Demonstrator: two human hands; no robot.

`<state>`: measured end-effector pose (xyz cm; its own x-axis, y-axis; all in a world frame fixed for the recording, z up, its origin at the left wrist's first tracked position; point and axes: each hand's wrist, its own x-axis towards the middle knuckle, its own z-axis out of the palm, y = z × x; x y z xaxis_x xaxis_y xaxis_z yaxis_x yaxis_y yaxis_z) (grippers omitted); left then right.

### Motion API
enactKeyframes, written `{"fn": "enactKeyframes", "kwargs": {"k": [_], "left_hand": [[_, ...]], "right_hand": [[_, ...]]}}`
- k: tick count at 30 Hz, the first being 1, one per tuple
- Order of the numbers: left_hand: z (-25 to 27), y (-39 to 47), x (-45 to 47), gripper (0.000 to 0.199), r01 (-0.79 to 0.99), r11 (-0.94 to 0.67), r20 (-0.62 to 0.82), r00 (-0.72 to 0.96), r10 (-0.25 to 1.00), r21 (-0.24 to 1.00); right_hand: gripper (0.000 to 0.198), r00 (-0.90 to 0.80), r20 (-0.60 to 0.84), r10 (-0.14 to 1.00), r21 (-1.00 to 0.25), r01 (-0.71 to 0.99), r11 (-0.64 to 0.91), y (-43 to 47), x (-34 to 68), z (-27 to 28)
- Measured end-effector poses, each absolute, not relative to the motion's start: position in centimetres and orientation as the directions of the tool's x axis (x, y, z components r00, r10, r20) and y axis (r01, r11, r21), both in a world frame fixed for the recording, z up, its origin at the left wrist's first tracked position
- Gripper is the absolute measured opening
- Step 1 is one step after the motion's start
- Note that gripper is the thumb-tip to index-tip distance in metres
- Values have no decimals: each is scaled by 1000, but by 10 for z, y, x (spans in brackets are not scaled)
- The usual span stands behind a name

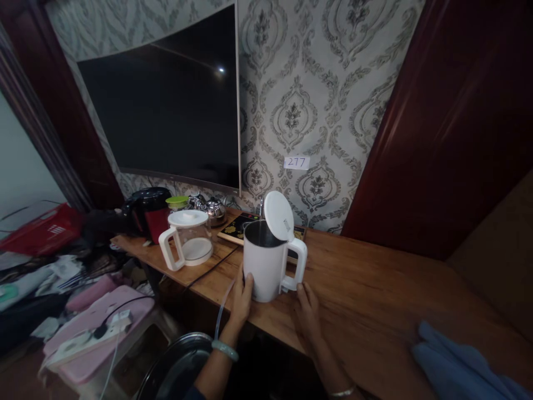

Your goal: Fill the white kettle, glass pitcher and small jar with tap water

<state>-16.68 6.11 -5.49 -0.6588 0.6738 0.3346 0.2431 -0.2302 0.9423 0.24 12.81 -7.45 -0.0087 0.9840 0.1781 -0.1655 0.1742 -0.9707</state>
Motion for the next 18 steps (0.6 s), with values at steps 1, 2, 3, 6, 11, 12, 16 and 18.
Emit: {"fn": "enactKeyframes", "kwargs": {"k": [1,2,3,6,11,12,16,18], "left_hand": [[-55,61,-167,78,243,-230,335,-662,671,942],[-55,61,-167,78,243,-231,335,-664,669,942],[-56,61,-167,78,244,-230,336,-665,667,942],[-56,62,-168,78,244,-229,334,-660,673,942],[-55,61,-167,81,238,-228,330,-656,679,944],[-55,61,-167,80,239,-227,330,-656,679,944],[-54,61,-167,81,240,-222,327,-654,682,945],[-55,62,-167,83,240,-223,328,-654,682,945]], "right_hand": [[65,-10,177,984,-971,-167,173,128,2,-75],[65,-9,174,985,-971,-166,170,129,3,-76],[65,-4,167,986,-973,-163,164,130,3,-76],[65,2,137,991,-979,-154,135,133,5,-77],[66,25,135,991,-981,-136,137,136,4,-80],[67,40,135,990,-982,-130,139,135,4,-81],[66,51,149,987,-981,-116,154,134,3,-84],[64,48,183,982,-976,-109,187,132,3,-83]]}}
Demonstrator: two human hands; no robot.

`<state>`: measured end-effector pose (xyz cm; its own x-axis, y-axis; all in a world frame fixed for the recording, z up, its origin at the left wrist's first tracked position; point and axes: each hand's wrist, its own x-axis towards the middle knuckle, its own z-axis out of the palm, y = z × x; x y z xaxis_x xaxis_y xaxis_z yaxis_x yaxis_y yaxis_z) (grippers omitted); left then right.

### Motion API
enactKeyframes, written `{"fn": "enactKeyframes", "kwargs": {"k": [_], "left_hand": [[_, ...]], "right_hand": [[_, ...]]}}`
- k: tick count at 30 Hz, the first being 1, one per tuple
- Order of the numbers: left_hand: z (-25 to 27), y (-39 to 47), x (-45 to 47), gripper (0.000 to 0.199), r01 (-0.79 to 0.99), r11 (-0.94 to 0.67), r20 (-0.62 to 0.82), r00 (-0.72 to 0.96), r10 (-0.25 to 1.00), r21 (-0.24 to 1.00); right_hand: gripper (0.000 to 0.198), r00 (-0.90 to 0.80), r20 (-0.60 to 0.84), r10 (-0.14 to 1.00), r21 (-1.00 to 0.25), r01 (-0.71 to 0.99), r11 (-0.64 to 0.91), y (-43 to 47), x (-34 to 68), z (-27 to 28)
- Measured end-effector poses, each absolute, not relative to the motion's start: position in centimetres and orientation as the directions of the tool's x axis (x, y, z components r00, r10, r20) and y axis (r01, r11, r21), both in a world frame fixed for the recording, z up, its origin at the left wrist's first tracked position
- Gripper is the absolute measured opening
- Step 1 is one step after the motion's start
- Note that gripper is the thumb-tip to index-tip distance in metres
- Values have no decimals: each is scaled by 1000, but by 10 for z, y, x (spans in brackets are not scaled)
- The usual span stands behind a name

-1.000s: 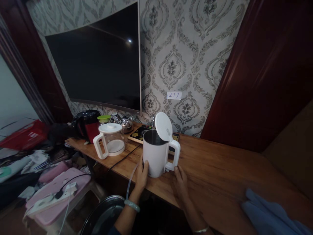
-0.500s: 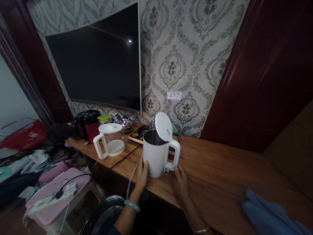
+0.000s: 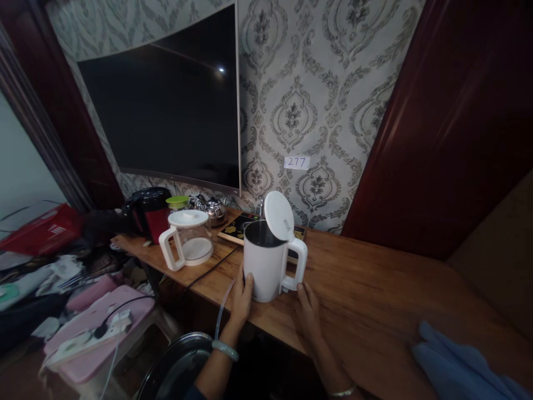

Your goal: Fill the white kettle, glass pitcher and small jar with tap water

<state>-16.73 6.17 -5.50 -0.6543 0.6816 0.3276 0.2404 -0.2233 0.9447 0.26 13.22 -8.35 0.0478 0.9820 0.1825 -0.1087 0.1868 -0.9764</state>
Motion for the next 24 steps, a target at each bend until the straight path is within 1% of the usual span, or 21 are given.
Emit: {"fn": "enactKeyframes", "kwargs": {"k": [3,8,14,18,24], "left_hand": [[-56,62,-168,83,238,-219,323,-658,680,946],[-55,61,-167,87,226,-202,302,-657,691,953],[-56,61,-168,85,233,-218,318,-649,691,948],[-59,63,-169,86,229,-211,311,-661,683,950],[-59,63,-168,82,235,-223,324,-658,680,946]], "right_hand": [[63,31,207,978,-971,-118,209,131,3,-81],[64,4,169,986,-974,-149,168,131,3,-80],[65,1,115,993,-979,-169,114,135,5,-79],[61,-23,148,989,-976,-163,142,135,6,-76],[61,6,218,976,-965,-147,216,135,4,-83]]}}
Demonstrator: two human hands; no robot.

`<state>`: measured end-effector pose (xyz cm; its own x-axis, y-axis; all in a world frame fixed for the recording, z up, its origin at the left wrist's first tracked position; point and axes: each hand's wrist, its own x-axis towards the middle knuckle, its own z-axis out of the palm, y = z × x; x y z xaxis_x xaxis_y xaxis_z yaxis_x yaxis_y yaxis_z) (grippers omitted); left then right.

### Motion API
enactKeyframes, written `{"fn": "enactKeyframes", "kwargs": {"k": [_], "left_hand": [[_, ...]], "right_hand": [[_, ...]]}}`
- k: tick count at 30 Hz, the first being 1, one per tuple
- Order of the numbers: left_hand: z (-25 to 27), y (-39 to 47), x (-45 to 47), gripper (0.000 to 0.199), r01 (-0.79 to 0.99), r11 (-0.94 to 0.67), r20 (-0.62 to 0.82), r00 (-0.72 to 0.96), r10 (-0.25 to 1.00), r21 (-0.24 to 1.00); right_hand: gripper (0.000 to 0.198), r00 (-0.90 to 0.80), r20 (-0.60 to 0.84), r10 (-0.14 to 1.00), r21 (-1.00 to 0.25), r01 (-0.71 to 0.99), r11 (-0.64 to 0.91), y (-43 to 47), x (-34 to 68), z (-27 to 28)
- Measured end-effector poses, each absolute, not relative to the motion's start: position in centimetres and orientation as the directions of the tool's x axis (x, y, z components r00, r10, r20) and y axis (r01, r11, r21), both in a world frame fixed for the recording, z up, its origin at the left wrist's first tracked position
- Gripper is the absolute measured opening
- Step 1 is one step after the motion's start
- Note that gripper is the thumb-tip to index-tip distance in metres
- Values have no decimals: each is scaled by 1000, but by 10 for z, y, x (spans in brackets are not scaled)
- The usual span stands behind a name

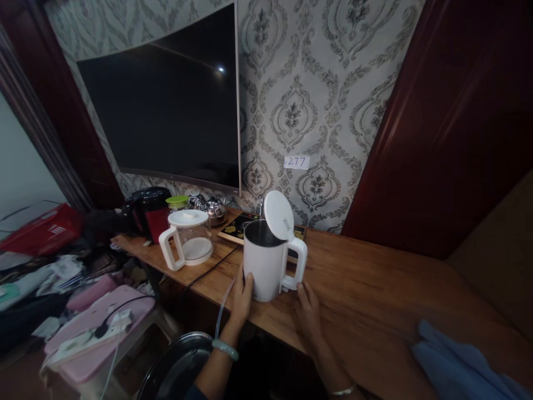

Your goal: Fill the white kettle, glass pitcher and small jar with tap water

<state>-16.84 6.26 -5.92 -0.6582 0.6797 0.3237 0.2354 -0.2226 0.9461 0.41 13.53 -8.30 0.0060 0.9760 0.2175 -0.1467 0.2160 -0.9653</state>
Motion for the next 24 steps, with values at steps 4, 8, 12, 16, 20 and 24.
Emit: {"fn": "enactKeyframes", "kwargs": {"k": [4,8,12,16,20,24], "left_hand": [[-58,62,-168,77,242,-224,329,-661,674,944],[-57,61,-168,79,249,-221,332,-652,682,943],[-57,60,-168,76,259,-212,333,-652,682,942],[-57,60,-168,78,257,-200,323,-661,678,946],[-57,61,-168,81,256,-200,322,-658,681,946],[-56,61,-168,79,256,-202,324,-659,679,945]], "right_hand": [[61,13,198,980,-970,-138,198,136,4,-85],[63,-20,201,979,-970,-144,196,135,5,-79],[66,-16,195,981,-969,-157,190,131,5,-75],[68,12,165,986,-975,-150,164,129,5,-70],[71,0,118,993,-978,-170,116,125,5,-62],[69,16,95,995,-981,-168,97,122,5,-58]]}}
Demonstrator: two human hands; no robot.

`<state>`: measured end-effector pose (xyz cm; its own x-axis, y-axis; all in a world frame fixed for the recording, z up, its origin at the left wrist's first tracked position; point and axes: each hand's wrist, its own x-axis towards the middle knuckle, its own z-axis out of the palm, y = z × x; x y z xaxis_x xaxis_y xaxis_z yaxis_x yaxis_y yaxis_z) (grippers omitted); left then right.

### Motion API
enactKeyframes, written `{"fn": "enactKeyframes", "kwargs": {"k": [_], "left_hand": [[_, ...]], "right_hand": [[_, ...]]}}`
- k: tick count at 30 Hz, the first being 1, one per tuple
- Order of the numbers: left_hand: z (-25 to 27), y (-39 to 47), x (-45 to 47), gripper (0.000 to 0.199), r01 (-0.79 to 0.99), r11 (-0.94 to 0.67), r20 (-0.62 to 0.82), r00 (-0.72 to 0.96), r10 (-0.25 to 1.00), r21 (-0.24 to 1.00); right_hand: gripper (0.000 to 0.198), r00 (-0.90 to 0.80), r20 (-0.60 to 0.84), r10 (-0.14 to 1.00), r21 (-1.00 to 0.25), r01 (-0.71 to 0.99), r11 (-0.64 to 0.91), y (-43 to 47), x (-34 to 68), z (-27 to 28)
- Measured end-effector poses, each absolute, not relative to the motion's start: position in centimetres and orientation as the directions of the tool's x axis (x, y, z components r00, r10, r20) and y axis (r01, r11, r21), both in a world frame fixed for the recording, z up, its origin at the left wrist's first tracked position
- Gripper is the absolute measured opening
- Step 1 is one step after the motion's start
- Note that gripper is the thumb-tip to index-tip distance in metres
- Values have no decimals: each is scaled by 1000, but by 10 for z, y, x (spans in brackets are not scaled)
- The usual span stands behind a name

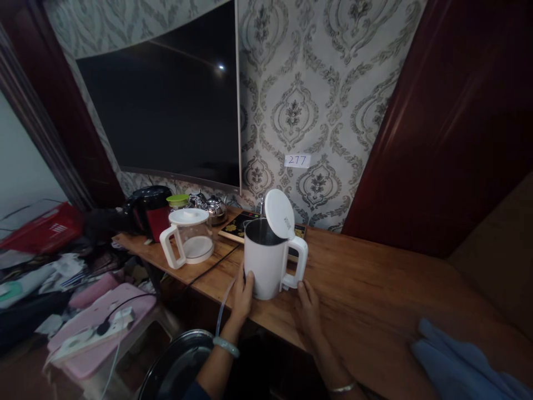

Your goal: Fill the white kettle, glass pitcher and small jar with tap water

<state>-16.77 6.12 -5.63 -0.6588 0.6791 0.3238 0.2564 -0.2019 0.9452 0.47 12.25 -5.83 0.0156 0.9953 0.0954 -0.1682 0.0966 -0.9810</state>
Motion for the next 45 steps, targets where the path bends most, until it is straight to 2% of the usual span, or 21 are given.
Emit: {"fn": "enactKeyframes", "kwargs": {"k": [7,12,24,37,45], "left_hand": [[-55,61,-167,81,253,-198,319,-658,683,947],[-53,60,-166,81,240,-218,323,-653,685,946],[-55,61,-167,82,251,-219,332,-653,680,943],[-55,60,-166,73,240,-237,337,-666,666,942],[-61,62,-169,78,233,-212,315,-673,669,949]], "right_hand": [[74,7,88,996,-984,-156,88,128,5,-61],[70,-5,140,990,-980,-143,138,127,6,-59],[67,-26,157,987,-971,-186,149,127,6,-62],[65,-9,147,989,-978,-154,144,129,7,-66],[64,-11,137,991,-974,-184,132,125,6,-58]]}}
